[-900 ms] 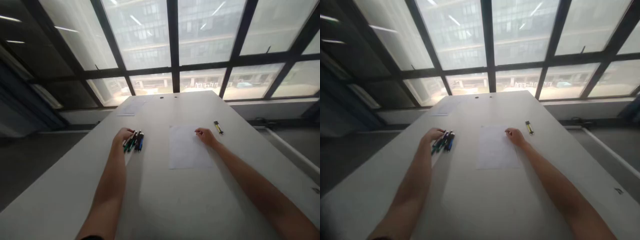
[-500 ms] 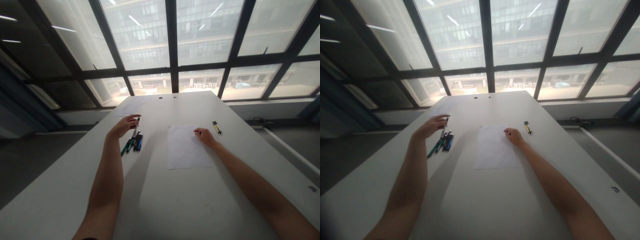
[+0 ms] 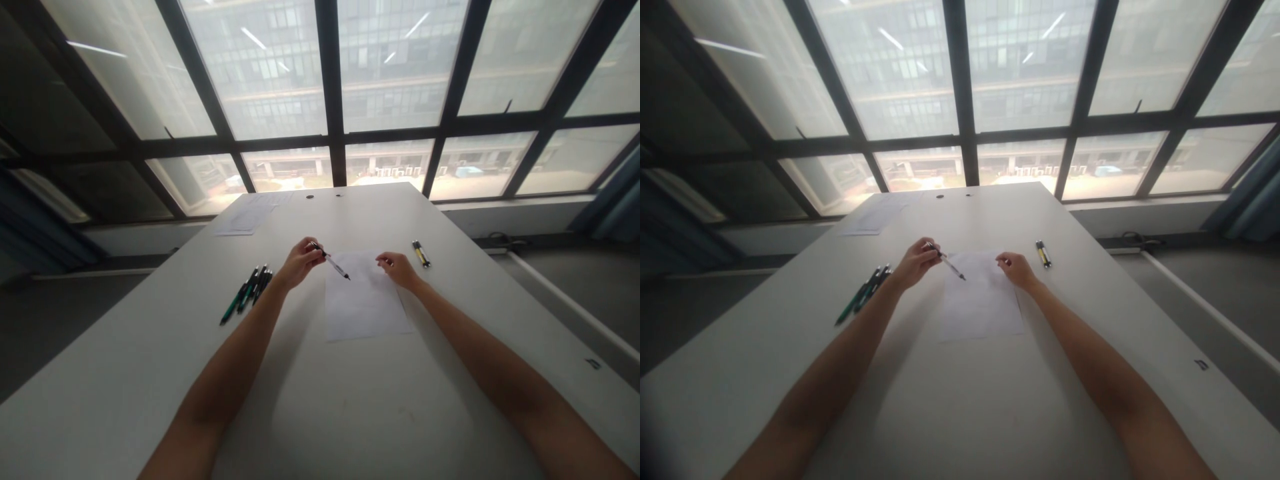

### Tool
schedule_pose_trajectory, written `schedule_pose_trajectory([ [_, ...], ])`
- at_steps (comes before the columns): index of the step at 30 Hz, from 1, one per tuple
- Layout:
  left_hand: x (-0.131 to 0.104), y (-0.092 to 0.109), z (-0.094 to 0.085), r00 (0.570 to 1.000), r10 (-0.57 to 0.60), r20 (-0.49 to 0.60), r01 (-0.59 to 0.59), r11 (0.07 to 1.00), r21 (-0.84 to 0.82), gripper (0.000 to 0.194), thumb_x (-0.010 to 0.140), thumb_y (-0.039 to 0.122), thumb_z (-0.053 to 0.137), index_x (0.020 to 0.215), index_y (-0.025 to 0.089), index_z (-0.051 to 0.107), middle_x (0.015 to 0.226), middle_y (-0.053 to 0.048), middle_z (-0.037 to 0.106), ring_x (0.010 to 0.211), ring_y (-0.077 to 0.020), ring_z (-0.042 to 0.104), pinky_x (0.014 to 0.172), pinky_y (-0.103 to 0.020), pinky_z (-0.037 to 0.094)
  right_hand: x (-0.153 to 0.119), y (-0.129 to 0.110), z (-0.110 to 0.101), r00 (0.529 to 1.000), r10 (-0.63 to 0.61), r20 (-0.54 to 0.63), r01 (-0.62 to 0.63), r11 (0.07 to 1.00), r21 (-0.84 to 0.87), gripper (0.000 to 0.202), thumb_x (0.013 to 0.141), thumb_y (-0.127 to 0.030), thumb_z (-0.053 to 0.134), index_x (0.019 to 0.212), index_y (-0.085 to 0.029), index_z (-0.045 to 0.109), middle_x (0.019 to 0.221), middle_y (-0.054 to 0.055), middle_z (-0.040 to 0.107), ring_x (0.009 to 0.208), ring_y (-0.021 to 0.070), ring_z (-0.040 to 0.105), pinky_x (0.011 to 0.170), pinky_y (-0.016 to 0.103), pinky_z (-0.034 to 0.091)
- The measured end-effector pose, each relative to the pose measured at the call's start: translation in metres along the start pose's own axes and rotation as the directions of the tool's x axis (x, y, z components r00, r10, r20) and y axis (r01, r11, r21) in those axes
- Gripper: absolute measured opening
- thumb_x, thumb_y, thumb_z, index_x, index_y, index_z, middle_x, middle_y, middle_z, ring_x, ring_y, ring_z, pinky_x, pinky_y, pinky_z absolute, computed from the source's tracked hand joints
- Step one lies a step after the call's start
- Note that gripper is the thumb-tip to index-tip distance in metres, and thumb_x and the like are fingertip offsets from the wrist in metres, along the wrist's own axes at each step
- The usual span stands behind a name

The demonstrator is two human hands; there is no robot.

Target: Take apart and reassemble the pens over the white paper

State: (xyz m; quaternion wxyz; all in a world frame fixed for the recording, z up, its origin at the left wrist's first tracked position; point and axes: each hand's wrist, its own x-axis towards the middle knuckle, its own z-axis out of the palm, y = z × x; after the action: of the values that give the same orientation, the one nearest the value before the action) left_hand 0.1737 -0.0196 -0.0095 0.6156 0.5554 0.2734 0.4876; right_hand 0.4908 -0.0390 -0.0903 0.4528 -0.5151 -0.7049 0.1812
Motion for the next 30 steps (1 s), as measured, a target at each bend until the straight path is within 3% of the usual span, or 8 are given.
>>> schedule_pose_trajectory([
  [5, -0.004, -0.051, 0.029, 0.995, -0.012, -0.103, 0.008, 0.999, -0.039, 0.039, 0.065, 0.028, 0.086, 0.087, 0.017, 0.056, 0.089, 0.000, 0.066, 0.082, -0.0134, 0.066, 0.082, -0.032, 0.054, 0.003, -0.021, 0.000, 0.993, 0.025, 0.120, -0.055, 0.965, 0.255, 0.034, 0.088, -0.043, 0.052, 0.087, -0.015, 0.072, 0.073, 0.005, 0.071, 0.052, 0.0112, 0.056, 0.050, 0.023, 0.044],
  [8, -0.007, -0.064, 0.039, 0.989, 0.021, -0.148, -0.028, 0.999, -0.044, 0.040, 0.064, 0.030, 0.086, 0.082, 0.017, 0.053, 0.087, 0.000, 0.065, 0.083, -0.0143, 0.067, 0.084, -0.034, 0.054, 0.001, -0.033, 0.006, 0.973, 0.042, 0.227, -0.124, 0.924, 0.361, 0.042, 0.088, -0.052, 0.052, 0.092, -0.015, 0.071, 0.072, 0.004, 0.069, 0.050, 0.0106, 0.056, 0.043, 0.021, 0.038],
  [10, -0.009, -0.067, 0.043, 0.985, 0.053, -0.163, -0.059, 0.998, -0.030, 0.041, 0.064, 0.031, 0.087, 0.079, 0.017, 0.051, 0.086, 0.000, 0.065, 0.082, -0.0142, 0.067, 0.082, -0.034, 0.054, -0.001, -0.039, 0.012, 0.965, 0.056, 0.257, -0.156, 0.908, 0.388, 0.042, 0.086, -0.054, 0.054, 0.080, -0.015, 0.070, 0.060, 0.002, 0.064, 0.045, 0.0096, 0.051, 0.040, 0.021, 0.035],
  [13, -0.009, -0.069, 0.046, 0.980, 0.105, -0.171, -0.100, 0.994, 0.035, 0.041, 0.064, 0.032, 0.086, 0.079, 0.017, 0.051, 0.086, -0.001, 0.066, 0.079, -0.0143, 0.068, 0.077, -0.030, 0.053, -0.003, -0.045, 0.021, 0.981, 0.121, 0.154, -0.179, 0.877, 0.447, 0.038, 0.082, -0.051, 0.062, 0.070, -0.015, 0.066, 0.051, -0.002, 0.055, 0.042, 0.0077, 0.044, 0.040, 0.021, 0.032],
  [17, -0.007, -0.072, 0.043, 0.974, 0.148, -0.169, -0.115, 0.975, 0.192, 0.038, 0.067, 0.035, 0.084, 0.081, 0.017, 0.054, 0.076, -0.001, 0.067, 0.073, -0.0159, 0.068, 0.066, -0.027, 0.050, -0.005, -0.046, 0.027, 0.973, 0.231, -0.011, -0.184, 0.802, 0.568, 0.037, 0.072, -0.049, 0.072, 0.088, -0.016, 0.066, 0.059, -0.001, 0.061, 0.046, 0.0091, 0.048, 0.042, 0.022, 0.035],
  [20, -0.004, -0.074, 0.040, 0.975, 0.171, -0.139, -0.118, 0.938, 0.326, 0.030, 0.072, 0.038, 0.079, 0.083, 0.017, 0.061, 0.067, -0.001, 0.066, 0.062, -0.0142, 0.064, 0.059, -0.026, 0.045, -0.005, -0.039, 0.027, 0.959, 0.268, -0.090, -0.170, 0.801, 0.575, 0.039, 0.067, -0.049, 0.077, 0.085, -0.018, 0.062, 0.061, 0.000, 0.063, 0.049, 0.0107, 0.052, 0.043, 0.023, 0.038],
  [24, -0.003, -0.076, 0.036, 0.959, 0.196, -0.207, -0.103, 0.915, 0.390, 0.027, 0.073, 0.039, 0.077, 0.085, 0.015, 0.071, 0.070, -0.004, 0.070, 0.065, -0.0158, 0.064, 0.062, -0.028, 0.047, -0.004, -0.029, 0.026, 0.948, 0.277, -0.158, -0.159, 0.841, 0.517, 0.039, 0.069, -0.052, 0.074, 0.081, -0.016, 0.066, 0.057, -0.001, 0.059, 0.049, 0.0106, 0.051, 0.045, 0.023, 0.040],
  [30, -0.001, -0.082, 0.031, 0.937, 0.210, -0.279, -0.100, 0.927, 0.361, 0.027, 0.072, 0.037, 0.078, 0.088, 0.015, 0.074, 0.074, -0.006, 0.073, 0.069, -0.0181, 0.068, 0.065, -0.030, 0.050, -0.004, -0.021, 0.024, 0.952, 0.238, -0.190, -0.097, 0.828, 0.552, 0.040, 0.072, -0.050, 0.071, 0.093, -0.016, 0.069, 0.074, 0.005, 0.070, 0.062, 0.0142, 0.062, 0.057, 0.027, 0.051],
])
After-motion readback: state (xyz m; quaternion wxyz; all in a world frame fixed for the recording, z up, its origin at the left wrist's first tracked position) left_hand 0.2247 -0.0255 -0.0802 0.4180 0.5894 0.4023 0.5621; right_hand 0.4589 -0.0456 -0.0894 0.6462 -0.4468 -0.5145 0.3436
